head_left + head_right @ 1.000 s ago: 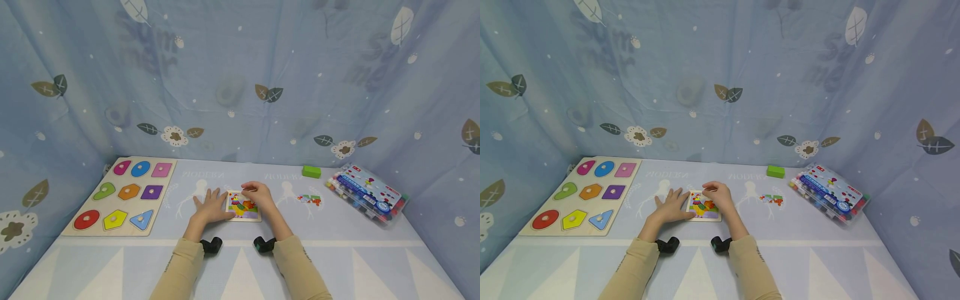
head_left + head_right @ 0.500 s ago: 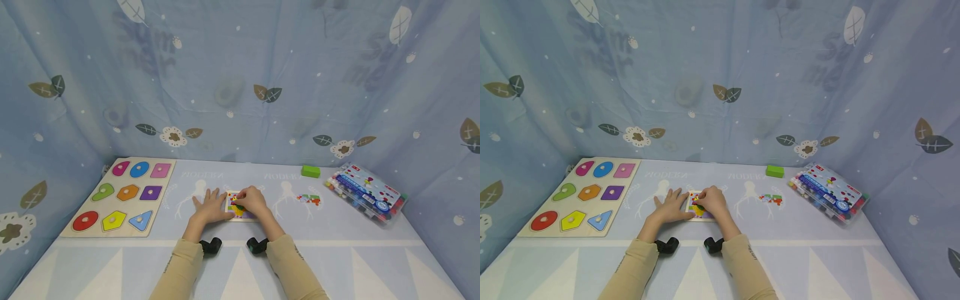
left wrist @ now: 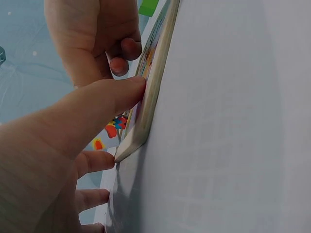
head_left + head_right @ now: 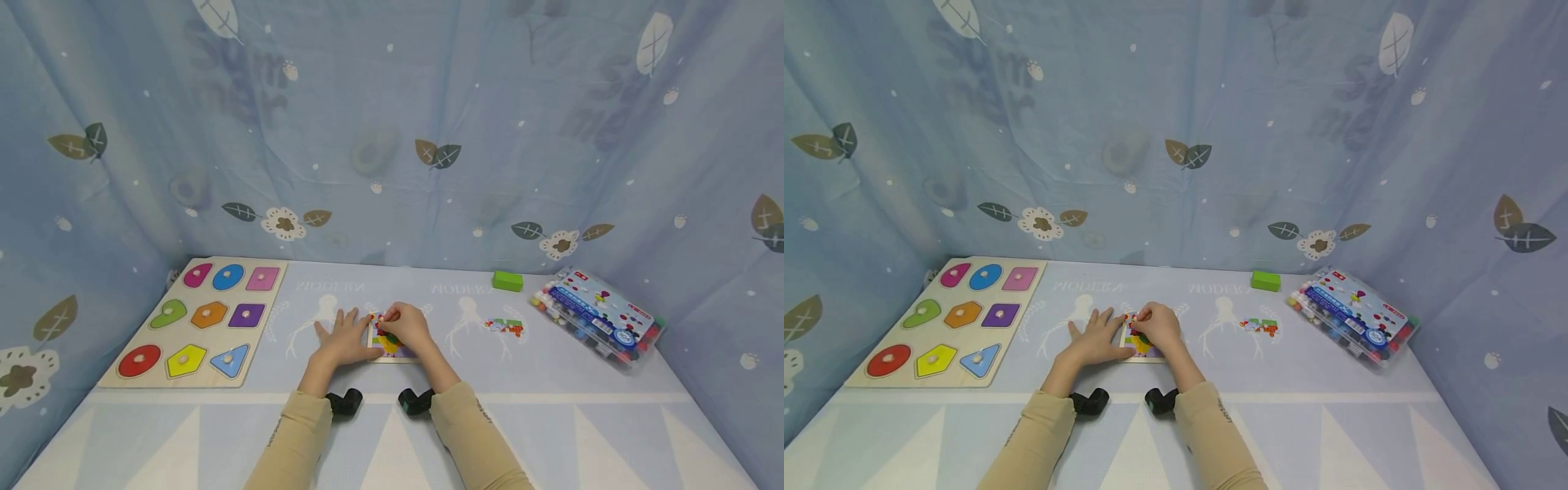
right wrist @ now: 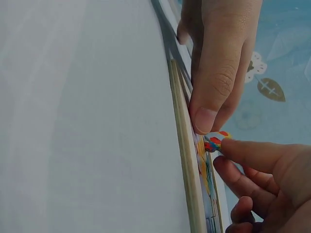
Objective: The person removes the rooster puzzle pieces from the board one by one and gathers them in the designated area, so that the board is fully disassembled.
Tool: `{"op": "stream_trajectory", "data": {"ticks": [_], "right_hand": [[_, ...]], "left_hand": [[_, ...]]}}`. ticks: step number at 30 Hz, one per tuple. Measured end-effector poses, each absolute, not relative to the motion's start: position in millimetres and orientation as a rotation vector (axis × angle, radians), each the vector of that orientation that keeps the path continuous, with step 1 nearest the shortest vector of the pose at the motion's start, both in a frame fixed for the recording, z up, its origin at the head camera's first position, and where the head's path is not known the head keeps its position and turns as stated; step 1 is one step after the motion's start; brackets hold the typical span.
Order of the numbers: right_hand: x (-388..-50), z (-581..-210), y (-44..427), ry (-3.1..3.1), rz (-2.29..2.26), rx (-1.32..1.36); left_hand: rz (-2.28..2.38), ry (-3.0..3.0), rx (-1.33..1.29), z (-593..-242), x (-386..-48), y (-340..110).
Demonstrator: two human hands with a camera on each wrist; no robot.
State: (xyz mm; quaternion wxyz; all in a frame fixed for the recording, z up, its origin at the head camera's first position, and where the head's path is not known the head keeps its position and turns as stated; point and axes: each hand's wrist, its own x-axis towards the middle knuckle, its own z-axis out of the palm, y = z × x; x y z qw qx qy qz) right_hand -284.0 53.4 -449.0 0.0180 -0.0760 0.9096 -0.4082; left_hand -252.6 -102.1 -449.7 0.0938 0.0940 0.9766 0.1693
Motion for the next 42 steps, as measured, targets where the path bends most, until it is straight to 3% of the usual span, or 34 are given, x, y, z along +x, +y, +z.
{"op": "stream_trajectory", "data": {"ticks": [15, 42], "right_hand": [[-283, -445, 71, 2.642, -1.594, -0.193], [-285, -439, 171, 2.533, -1.812, 0.099]], "left_hand": [[0.498, 2.884, 0.262, -448, -251, -100], [0.543, 2.883, 0.28, -446, -250, -102]]}}
